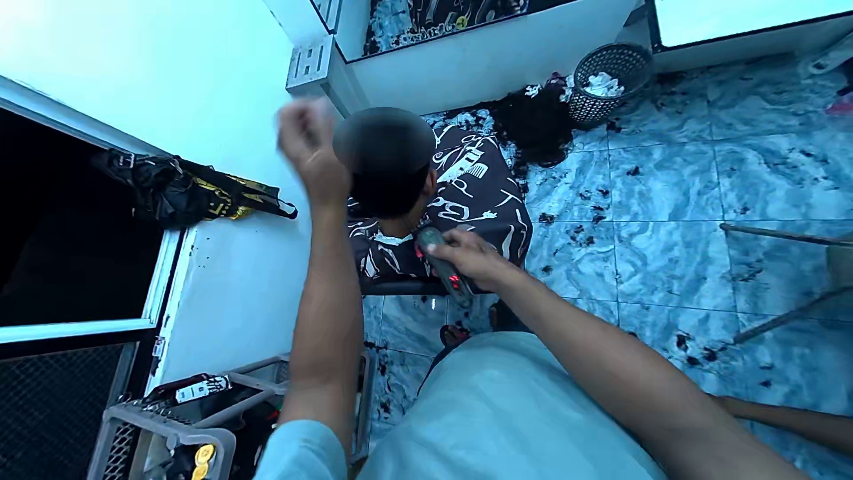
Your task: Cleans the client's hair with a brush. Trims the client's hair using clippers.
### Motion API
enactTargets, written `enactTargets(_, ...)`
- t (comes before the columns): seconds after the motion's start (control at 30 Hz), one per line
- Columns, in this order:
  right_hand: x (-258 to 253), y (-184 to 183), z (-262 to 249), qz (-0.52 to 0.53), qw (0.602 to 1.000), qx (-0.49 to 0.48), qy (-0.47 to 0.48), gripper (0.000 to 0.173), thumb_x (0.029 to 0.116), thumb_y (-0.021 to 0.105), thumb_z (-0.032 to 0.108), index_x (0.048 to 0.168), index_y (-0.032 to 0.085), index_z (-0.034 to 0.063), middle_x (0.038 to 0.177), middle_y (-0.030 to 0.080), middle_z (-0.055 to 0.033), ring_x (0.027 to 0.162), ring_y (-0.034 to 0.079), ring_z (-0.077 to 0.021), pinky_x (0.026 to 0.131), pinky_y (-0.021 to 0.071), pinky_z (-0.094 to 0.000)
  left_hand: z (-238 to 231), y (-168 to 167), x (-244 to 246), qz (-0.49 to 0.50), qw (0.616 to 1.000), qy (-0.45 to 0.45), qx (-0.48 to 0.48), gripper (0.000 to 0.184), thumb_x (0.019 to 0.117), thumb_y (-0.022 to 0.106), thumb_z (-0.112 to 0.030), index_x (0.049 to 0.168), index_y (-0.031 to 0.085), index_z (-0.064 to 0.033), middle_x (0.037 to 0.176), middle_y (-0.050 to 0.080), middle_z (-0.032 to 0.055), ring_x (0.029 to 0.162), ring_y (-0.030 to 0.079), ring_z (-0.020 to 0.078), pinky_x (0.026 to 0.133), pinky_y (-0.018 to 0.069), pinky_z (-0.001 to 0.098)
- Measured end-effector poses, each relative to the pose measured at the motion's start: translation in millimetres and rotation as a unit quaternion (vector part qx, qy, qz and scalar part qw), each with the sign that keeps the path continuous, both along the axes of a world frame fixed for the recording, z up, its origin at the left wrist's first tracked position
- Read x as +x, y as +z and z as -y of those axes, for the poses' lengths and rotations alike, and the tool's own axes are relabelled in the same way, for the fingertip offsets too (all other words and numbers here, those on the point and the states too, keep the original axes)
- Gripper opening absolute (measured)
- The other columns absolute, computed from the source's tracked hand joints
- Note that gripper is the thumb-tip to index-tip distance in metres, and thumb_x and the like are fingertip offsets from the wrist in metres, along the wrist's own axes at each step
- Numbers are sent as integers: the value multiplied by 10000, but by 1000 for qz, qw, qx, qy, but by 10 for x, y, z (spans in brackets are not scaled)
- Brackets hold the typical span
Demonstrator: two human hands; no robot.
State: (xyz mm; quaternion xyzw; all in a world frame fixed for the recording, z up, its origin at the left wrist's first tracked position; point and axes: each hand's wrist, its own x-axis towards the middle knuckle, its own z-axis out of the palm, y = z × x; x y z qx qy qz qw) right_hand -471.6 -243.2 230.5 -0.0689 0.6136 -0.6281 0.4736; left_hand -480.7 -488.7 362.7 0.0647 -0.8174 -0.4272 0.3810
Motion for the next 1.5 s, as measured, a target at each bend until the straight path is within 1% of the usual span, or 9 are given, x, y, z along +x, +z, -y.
enactTargets(0.1,-102,-19,310,107,994,-15,22,410,1014,641,366,1201,617,2,953,707,-174,757,718,-267,685,628,-418,-187,152,-584,396,876,-83,-261,741,966,522,-665,1555,470,-217,1546,491,136,1427,475,284,1178,386,548)
enactTargets(0.17,-150,27,338,123,992,-16,26,394,1016,639,349,1183,615,-7,935,706,-182,737,719,-274,660,628,-414,-231,109,-772,535,765,-79,-350,824,899,435,-812,1578,424,-347,1601,432,144,1459,426,374,1112,342,719)
enactTargets(0.27,-170,39,285,88,994,-39,41,394,1018,656,333,1223,581,6,961,707,-189,743,724,-277,664,629,-397,-176,87,-799,588,713,-69,-375,951,836,459,-865,1608,369,-318,1632,369,171,1463,413,392,1096,373,707)
enactTargets(0.37,-202,-63,272,99,994,-29,43,378,1011,668,344,1169,598,8,895,711,-176,677,721,-260,611,622,-375,-85,39,-744,586,722,-62,-362,1078,741,532,-910,1618,335,-316,1664,309,157,1443,442,379,1084,416,664)
enactTargets(0.53,-383,-125,345,59,991,-90,78,387,978,711,288,1214,587,7,957,699,-176,796,716,-268,733,622,-429,85,-10,-737,587,741,-53,-322,1044,749,582,-885,1604,345,-334,1683,284,99,1433,459,357,1067,430,670)
enactTargets(0.87,-593,-168,337,60,988,-73,121,413,966,732,321,1190,574,12,956,689,-191,765,709,-286,704,616,-453,256,-119,-723,581,758,-41,-293,1033,742,605,-876,1590,366,-337,1684,280,68,1436,455,323,1052,427,677)
enactTargets(1.03,-793,-219,316,38,984,-94,145,400,953,742,281,1224,592,28,958,693,-159,794,701,-257,735,610,-438,311,-171,-650,563,780,-30,-271,922,838,481,-871,1583,385,-337,1679,292,66,1470,418,289,1100,389,667)
enactTargets(1.23,-1017,-130,308,-3,981,-115,156,415,953,743,292,1256,597,48,970,698,-135,796,694,-222,717,598,-405,406,-247,-540,505,834,-35,-219,656,1050,230,-648,1535,486,-288,1663,342,67,1512,364,281,1135,336,681)
enactTargets(1.5,-1157,-33,339,-24,976,-106,186,397,943,756,313,1188,623,30,924,699,-143,763,694,-233,705,599,-417,533,-373,-396,446,867,-44,-220,600,1035,412,-594,1513,509,-245,1638,373,76,1506,366,256,1138,366,637)
